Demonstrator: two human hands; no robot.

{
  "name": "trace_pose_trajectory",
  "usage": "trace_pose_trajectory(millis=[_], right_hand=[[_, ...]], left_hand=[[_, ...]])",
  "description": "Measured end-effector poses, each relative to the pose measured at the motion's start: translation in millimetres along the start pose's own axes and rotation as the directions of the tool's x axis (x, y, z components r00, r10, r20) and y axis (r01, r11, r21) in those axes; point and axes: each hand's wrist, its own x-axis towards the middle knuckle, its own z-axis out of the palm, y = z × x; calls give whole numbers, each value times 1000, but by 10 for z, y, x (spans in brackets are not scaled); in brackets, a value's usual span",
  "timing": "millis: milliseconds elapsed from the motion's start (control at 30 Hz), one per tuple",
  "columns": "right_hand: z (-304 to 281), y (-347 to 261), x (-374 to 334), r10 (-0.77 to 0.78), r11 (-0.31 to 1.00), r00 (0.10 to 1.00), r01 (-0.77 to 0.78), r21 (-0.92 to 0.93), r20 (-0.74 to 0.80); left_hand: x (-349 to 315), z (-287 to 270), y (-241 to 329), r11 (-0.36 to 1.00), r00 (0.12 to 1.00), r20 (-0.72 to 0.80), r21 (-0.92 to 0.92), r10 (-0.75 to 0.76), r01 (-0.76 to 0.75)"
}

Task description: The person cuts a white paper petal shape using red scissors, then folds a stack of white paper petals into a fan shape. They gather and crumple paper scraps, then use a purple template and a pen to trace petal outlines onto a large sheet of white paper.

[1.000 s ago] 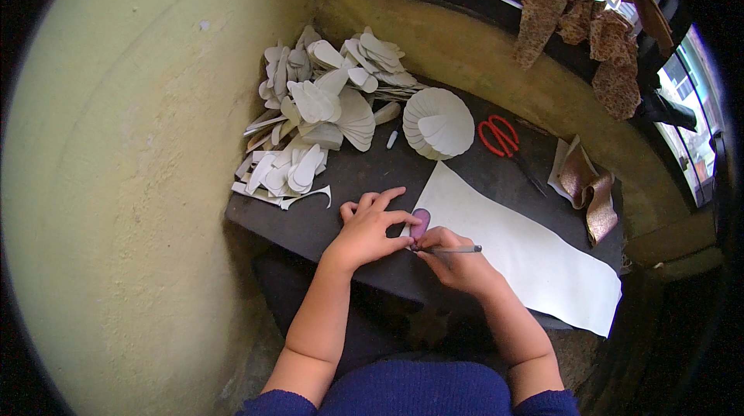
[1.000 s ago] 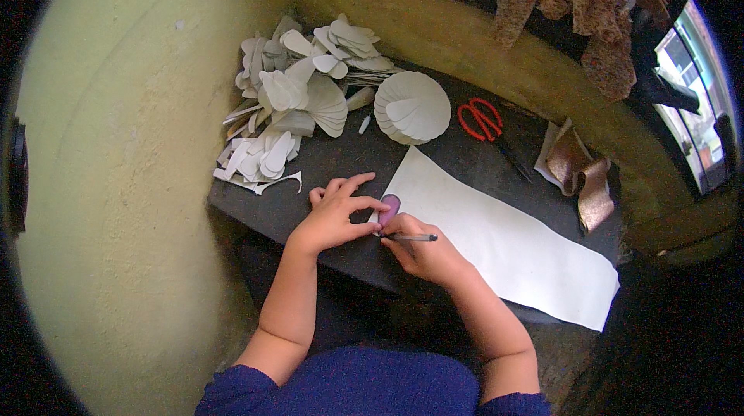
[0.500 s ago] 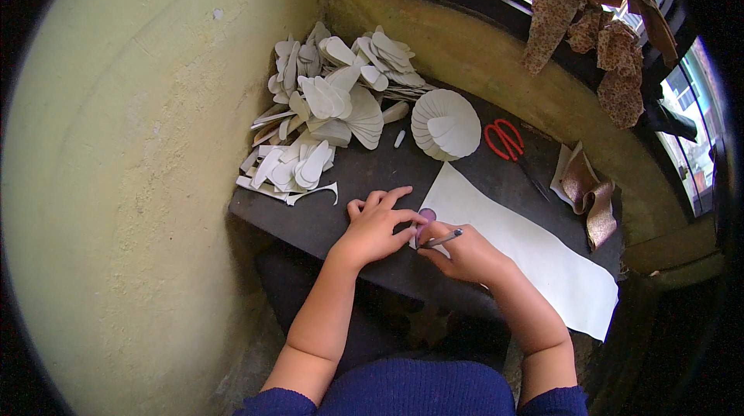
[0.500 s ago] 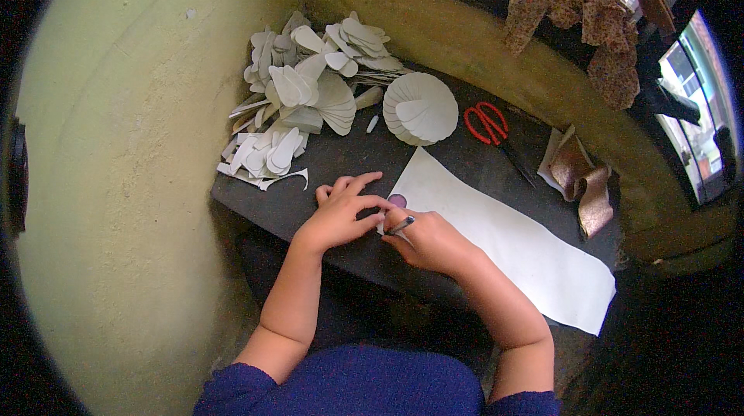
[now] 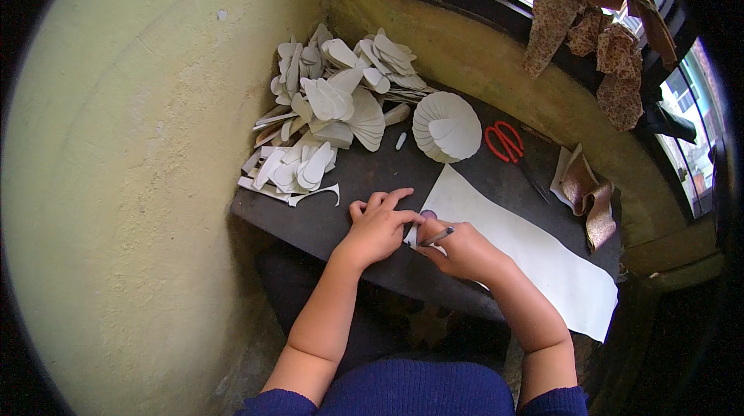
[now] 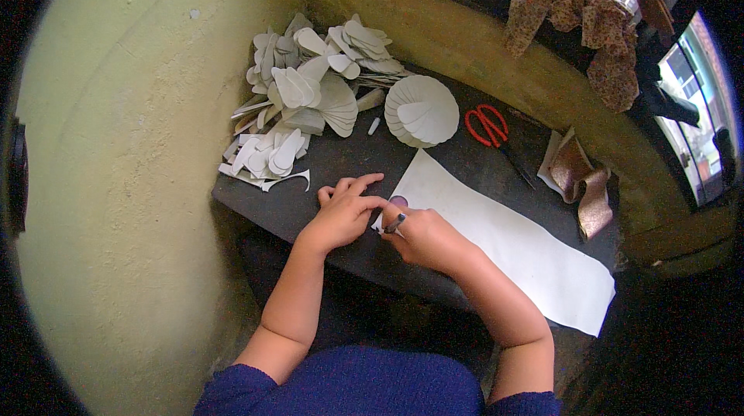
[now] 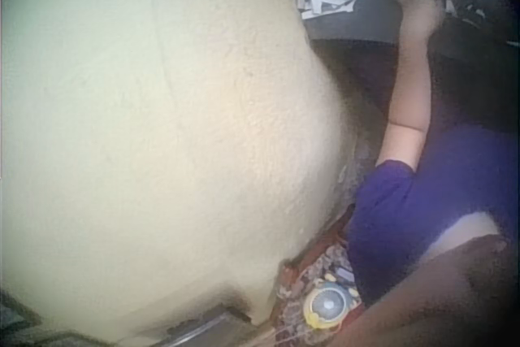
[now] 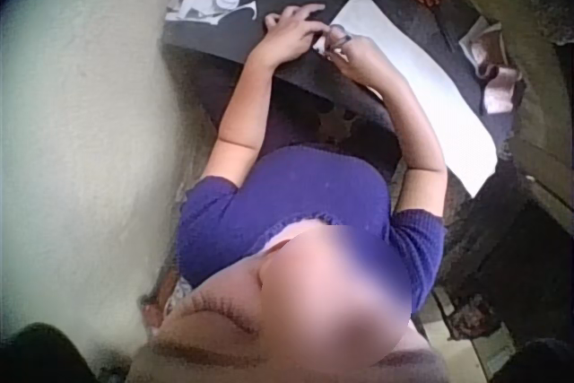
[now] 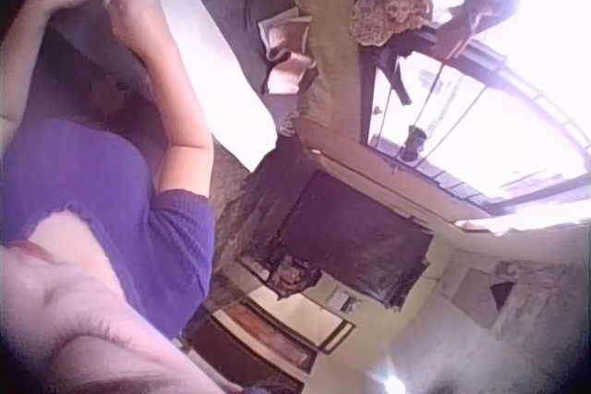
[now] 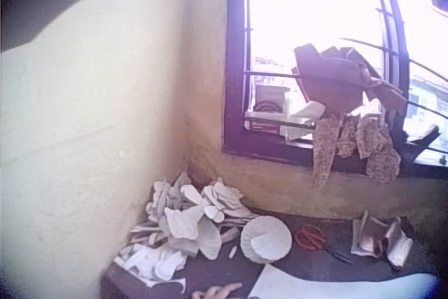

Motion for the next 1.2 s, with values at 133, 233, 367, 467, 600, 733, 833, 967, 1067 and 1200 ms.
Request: trace_pose_trajectory(millis=[133,233,367,467,600,733,833,967,1067,1200], right_hand=[[-30,-32,11,-1,1000,999,2,-23,44],[32,7,26,5,1000,998,-3,21,-58],[60,51,24,-24,1000,998,24,8,-53],[-8,-13,5,-14,999,1000,15,-30,27],[-32,-5,-19,-5,999,997,8,-42,78],[-30,19,-37,-13,1000,998,12,10,56],[-2,46,-43,-19,997,1000,18,73,11],[25,29,-21,6,997,999,-3,77,-43],[50,39,5,9,997,997,-3,74,-79],[73,60,22,10,995,994,2,103,-112]], left_hand=[[-6,-20,13,1000,1000,13,-6,-10,10],[-4,-5,2,1000,1000,3,-5,2,-2],[3,-8,10,1000,1000,14,13,-12,11],[2,-25,31,1000,1000,22,10,-20,20],[4,-22,34,1000,999,26,15,-24,24],[6,-37,40,1000,999,33,8,-17,17],[6,-30,35,1000,1000,26,3,-16,16],[2,-22,27,1000,1000,15,8,-17,17],[1,-6,9,1000,1000,1,9,-7,7],[-3,-6,5,1000,1000,-14,0,8,-8]])
